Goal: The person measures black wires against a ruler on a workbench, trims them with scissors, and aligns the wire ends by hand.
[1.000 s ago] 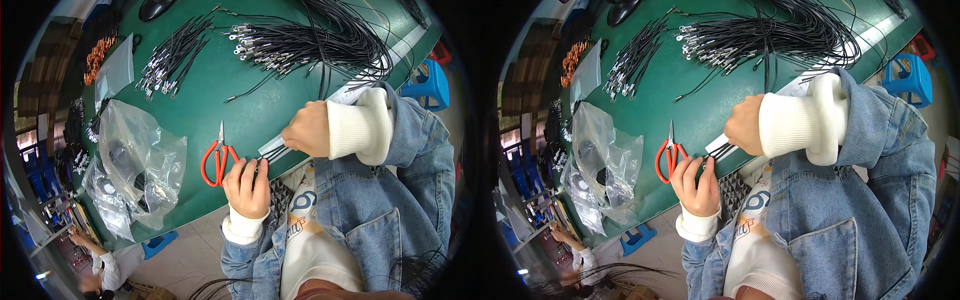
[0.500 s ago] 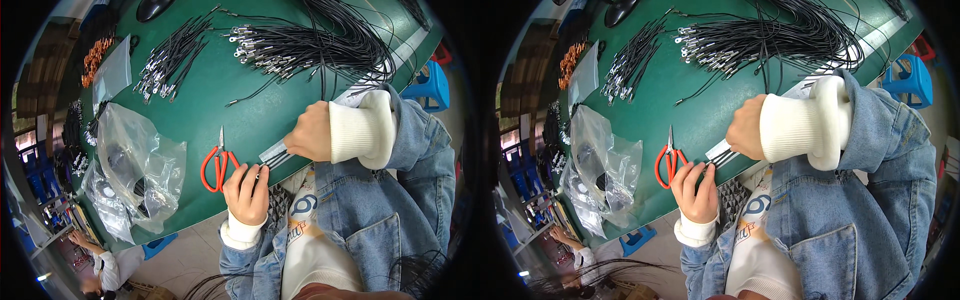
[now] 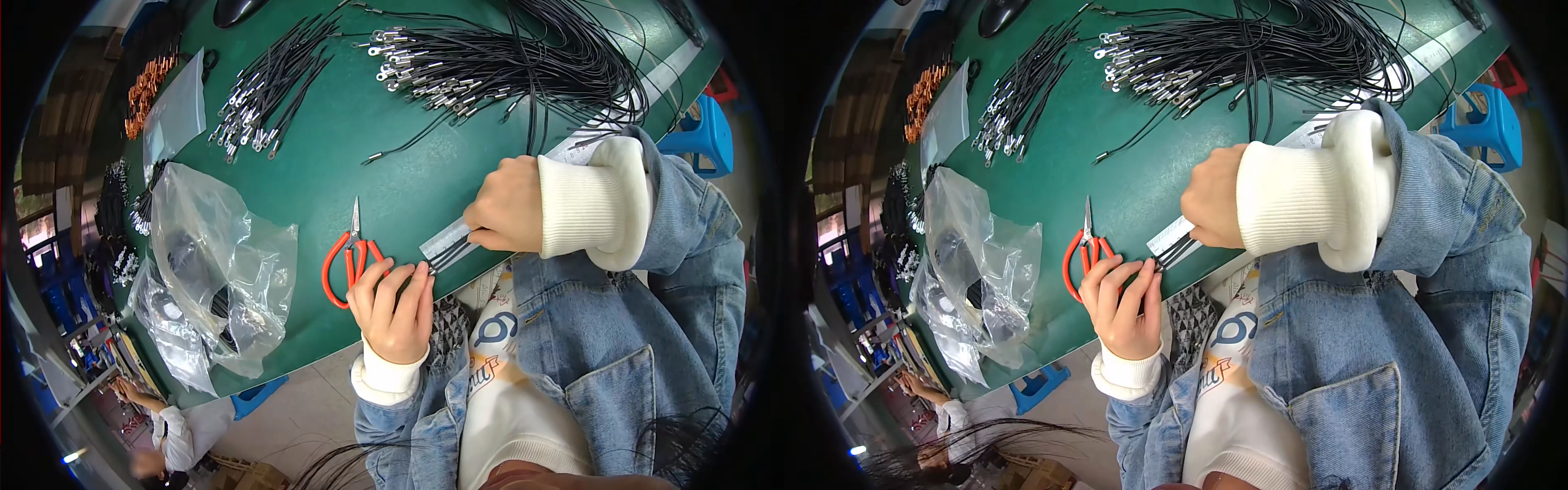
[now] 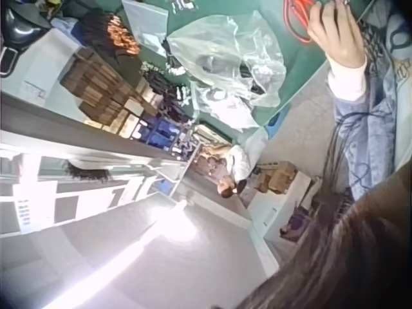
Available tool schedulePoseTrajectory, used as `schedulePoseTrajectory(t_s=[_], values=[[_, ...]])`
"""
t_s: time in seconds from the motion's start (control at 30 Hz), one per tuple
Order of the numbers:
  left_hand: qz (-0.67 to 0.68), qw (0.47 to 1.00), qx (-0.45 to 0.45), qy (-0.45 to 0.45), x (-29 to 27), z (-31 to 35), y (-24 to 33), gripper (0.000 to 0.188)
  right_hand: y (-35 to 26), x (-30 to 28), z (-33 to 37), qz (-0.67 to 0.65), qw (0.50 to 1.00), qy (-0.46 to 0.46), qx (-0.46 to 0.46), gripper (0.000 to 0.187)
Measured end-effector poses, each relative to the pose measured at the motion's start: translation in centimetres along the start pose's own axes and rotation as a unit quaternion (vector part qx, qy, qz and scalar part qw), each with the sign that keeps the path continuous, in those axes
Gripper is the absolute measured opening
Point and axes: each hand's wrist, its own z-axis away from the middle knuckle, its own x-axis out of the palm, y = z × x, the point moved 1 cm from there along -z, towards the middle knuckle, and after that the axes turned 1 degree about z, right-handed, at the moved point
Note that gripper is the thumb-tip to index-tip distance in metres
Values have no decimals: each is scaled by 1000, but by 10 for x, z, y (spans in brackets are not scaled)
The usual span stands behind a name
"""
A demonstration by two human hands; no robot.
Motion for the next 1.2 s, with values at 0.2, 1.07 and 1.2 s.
schedulePoseTrajectory(t_s=[0.2,1.07,1.2], values=[[-24,1000,11,-6,2,-2,4,24,2,5,2,-16,1000,-6,3,20],[-153,961,218,-75,3,1,2,28,0,8,2,-32,999,9,27,20],[-134,964,209,-95,3,7,1,36,1,9,3,-23,1000,4,20,21]])
